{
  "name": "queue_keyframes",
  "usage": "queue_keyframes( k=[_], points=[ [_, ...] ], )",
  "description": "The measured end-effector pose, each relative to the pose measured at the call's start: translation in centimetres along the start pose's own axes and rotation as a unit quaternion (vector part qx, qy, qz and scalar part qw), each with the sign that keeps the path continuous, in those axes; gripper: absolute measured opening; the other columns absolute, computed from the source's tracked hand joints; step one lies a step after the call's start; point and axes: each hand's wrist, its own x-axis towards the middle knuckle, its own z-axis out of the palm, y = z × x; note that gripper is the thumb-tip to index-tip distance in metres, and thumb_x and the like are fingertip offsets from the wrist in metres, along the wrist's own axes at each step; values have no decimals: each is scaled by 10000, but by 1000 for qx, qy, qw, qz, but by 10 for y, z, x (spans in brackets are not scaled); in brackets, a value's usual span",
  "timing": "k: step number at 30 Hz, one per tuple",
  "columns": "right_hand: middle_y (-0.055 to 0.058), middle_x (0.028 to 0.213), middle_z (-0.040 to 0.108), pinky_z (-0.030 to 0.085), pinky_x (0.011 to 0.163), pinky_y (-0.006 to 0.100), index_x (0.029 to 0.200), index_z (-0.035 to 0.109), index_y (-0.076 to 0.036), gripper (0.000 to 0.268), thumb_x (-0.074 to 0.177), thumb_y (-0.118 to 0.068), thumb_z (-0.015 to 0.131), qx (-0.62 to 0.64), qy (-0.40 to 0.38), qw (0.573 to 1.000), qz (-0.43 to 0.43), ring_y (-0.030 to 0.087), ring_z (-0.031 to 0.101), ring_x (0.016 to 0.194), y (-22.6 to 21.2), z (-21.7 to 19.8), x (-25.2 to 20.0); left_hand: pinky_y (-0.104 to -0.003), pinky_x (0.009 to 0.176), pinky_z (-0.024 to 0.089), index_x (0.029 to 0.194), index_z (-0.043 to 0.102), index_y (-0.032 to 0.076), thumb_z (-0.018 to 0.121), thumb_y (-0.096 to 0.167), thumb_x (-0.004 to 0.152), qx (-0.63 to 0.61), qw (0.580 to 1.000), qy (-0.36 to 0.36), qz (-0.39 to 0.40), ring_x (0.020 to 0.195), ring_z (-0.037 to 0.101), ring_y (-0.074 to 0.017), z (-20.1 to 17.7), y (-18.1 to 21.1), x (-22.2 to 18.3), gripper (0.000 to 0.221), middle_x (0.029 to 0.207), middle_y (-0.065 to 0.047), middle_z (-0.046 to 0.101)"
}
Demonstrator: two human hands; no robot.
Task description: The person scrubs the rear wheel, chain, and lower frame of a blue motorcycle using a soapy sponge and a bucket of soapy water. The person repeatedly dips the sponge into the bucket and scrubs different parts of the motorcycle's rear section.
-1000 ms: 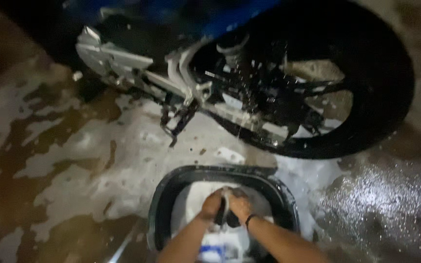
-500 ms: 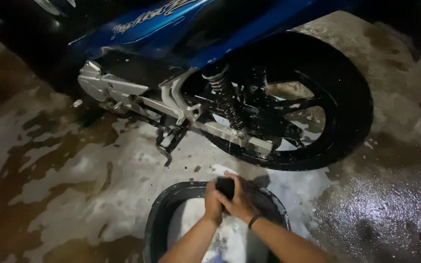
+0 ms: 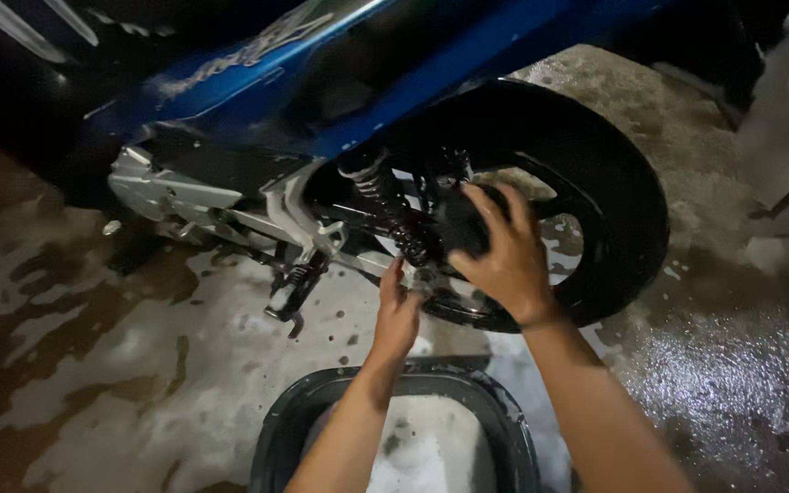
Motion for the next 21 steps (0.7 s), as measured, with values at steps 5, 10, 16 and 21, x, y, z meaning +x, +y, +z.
queue_keyframes(
  k=[5,10,16,21],
  points=[
    [180,1485,404,434,944,651,1421,537,-294,897,615,-399,917,-168,-181,966,74,482,427,1317,2,42,30,-371,1145,380,1619,138,106,505,-19,868,-110,994,-23,4,1467,358,-274,16,11,11,846,1621,-124,336],
    [174,1384,465,502,1002,558,1291,609,-246,718,643,-338,905,-129,-158,979,-3,439,467,1300,64,36,-26,-358,1126,403,1625,196,98,499,-52,853,-154,986,3,-57,1415,454,-274,21,15,13,843,1568,-165,429],
    [112,1284,596,583,970,457,1235,644,-153,571,719,-175,887,-25,-56,996,70,314,623,1161,92,9,-71,-362,1170,368,1620,202,87,491,-112,825,-83,996,-36,-23,1484,396,-239,5,11,17,869,1623,-140,400],
    [152,1252,618,532,953,490,1264,661,-152,643,681,-271,904,-85,-41,995,-14,386,616,1140,51,52,-8,-390,1078,409,1616,171,125,488,-71,816,-116,991,-23,-59,1417,441,-281,8,9,11,882,1585,-132,414]
  ],
)
